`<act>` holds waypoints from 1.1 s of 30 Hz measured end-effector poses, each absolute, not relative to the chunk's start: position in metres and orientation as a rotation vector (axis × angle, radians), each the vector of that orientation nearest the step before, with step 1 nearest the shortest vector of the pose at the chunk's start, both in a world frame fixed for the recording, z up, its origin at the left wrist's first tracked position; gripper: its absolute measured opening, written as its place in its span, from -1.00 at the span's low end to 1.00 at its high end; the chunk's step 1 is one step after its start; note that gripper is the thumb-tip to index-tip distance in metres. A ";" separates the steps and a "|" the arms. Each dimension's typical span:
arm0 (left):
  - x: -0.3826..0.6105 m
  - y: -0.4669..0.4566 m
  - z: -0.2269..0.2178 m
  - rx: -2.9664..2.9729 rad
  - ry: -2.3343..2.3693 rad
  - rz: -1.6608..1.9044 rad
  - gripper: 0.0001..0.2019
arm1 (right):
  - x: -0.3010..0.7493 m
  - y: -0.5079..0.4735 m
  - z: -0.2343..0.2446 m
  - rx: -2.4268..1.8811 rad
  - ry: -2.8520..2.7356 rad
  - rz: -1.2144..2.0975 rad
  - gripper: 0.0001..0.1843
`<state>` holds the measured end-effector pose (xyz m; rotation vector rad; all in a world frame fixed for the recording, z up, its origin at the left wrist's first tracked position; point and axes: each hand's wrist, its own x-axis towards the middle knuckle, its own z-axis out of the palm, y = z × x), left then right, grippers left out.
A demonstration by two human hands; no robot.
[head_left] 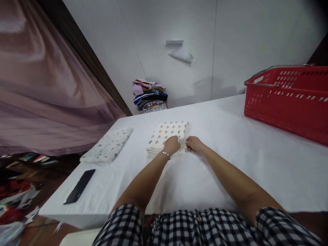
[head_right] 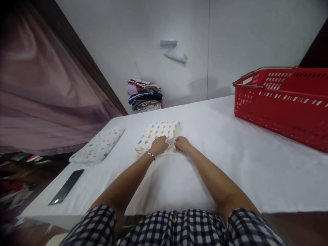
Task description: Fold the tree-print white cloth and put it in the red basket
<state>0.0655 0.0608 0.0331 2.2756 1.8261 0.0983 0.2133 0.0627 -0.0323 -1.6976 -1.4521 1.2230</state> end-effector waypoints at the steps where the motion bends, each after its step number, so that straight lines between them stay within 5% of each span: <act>1: 0.063 0.064 0.034 2.254 1.825 0.115 -0.75 | 0.212 0.060 -0.033 -1.696 -1.440 1.221 -0.77; 8: 0.047 0.072 0.036 2.101 1.806 0.270 -0.66 | 0.208 0.051 -0.029 -1.709 -1.444 0.969 -0.94; 15: 0.044 0.068 0.036 2.021 1.784 0.355 -0.67 | 0.199 0.060 -0.026 -1.733 -1.506 1.018 -0.66; 33: 0.039 0.069 0.032 1.993 1.681 0.432 -0.76 | 0.198 0.074 -0.019 -1.781 -1.424 1.256 -0.66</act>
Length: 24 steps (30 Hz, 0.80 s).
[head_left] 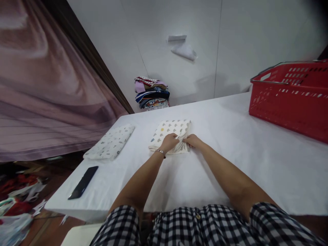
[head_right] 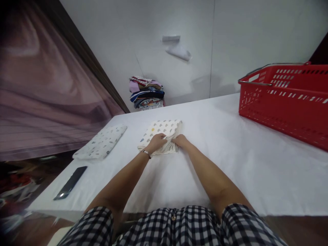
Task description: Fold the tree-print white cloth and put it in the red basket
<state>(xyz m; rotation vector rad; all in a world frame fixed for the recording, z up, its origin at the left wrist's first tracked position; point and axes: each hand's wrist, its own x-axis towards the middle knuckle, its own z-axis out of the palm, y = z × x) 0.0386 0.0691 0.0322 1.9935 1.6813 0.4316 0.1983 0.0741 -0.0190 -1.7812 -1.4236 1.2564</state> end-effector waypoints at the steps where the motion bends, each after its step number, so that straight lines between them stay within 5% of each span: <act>1: 0.038 0.069 0.032 2.007 1.655 0.427 -0.78 | 0.198 0.075 -0.019 -1.781 -1.407 1.299 -0.65; 8: 0.015 0.092 0.037 2.091 1.619 0.383 -0.46 | 0.197 0.078 -0.018 -1.786 -1.327 1.431 -0.64; 24: -0.035 0.123 -0.008 2.181 2.009 0.131 -0.36 | 0.207 0.060 -0.025 -1.625 -1.191 1.490 -0.66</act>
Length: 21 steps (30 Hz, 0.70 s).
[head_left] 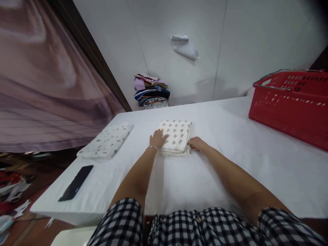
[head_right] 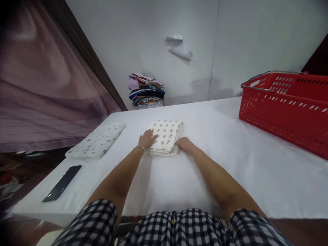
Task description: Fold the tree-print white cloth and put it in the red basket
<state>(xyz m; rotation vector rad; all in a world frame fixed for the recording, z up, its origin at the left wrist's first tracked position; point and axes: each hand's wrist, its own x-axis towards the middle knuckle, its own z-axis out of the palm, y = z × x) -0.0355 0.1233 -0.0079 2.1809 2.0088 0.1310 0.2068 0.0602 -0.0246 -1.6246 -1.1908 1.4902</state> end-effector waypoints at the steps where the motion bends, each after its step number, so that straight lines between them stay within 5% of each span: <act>1: -0.036 0.123 -0.007 2.178 2.005 0.130 -0.36 | 0.207 0.060 -0.024 -1.630 -1.189 1.491 -0.66; 21: 0.031 0.079 0.000 2.424 1.483 0.252 -0.47 | 0.212 0.065 -0.015 -1.592 -1.092 1.679 -0.69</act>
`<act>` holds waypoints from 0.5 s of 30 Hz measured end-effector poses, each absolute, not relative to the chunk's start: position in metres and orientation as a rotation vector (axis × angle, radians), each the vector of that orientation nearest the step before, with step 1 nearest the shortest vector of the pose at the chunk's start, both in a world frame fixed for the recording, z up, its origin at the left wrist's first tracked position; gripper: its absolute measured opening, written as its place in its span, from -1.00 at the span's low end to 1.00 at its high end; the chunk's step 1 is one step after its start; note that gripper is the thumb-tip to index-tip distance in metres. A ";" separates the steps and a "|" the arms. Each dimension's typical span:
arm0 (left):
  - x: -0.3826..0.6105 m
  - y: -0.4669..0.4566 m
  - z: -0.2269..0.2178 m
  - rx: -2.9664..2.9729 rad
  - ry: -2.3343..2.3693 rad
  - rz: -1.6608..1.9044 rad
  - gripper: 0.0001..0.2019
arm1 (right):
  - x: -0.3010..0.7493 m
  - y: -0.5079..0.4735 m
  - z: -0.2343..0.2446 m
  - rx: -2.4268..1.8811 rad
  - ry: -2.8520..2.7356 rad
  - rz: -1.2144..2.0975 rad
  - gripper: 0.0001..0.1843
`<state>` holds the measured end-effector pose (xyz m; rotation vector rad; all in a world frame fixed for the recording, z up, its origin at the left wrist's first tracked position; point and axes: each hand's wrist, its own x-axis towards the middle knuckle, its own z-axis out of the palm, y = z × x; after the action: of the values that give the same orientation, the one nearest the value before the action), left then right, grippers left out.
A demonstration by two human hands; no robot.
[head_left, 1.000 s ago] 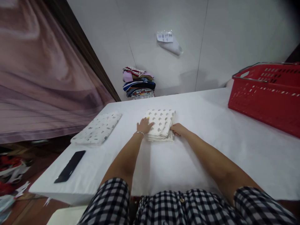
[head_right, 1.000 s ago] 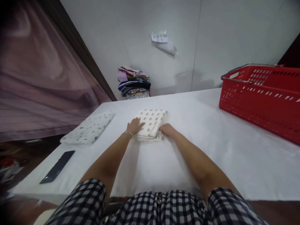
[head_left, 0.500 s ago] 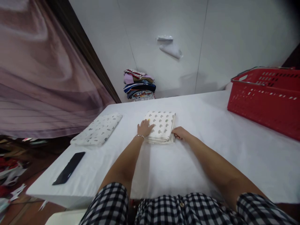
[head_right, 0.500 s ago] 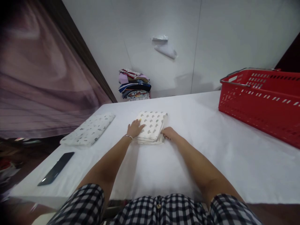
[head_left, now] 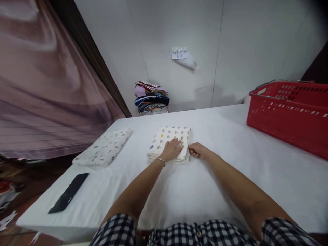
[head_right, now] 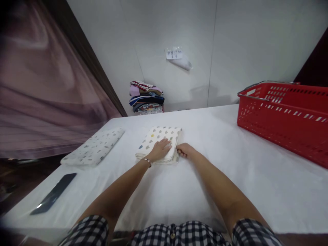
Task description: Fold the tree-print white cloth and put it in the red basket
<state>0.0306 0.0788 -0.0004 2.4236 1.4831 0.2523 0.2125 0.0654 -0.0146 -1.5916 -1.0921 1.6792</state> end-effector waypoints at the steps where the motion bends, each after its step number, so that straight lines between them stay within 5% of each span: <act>1: 0.031 0.078 0.000 2.424 1.474 0.261 -0.46 | 0.213 0.066 -0.014 -1.586 -1.084 1.676 -0.69; 8: 0.038 0.062 -0.008 2.591 1.341 0.221 -0.41 | 0.217 0.077 -0.018 -1.624 -1.062 1.278 -0.88; 15: 0.042 0.053 -0.003 2.648 1.323 0.342 -0.46 | 0.180 0.100 0.007 -1.361 -1.780 0.439 -0.54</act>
<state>0.0425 0.0532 -0.0029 2.6479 1.3230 0.3419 0.1803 0.0999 0.0069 -1.3612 -1.7796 0.4387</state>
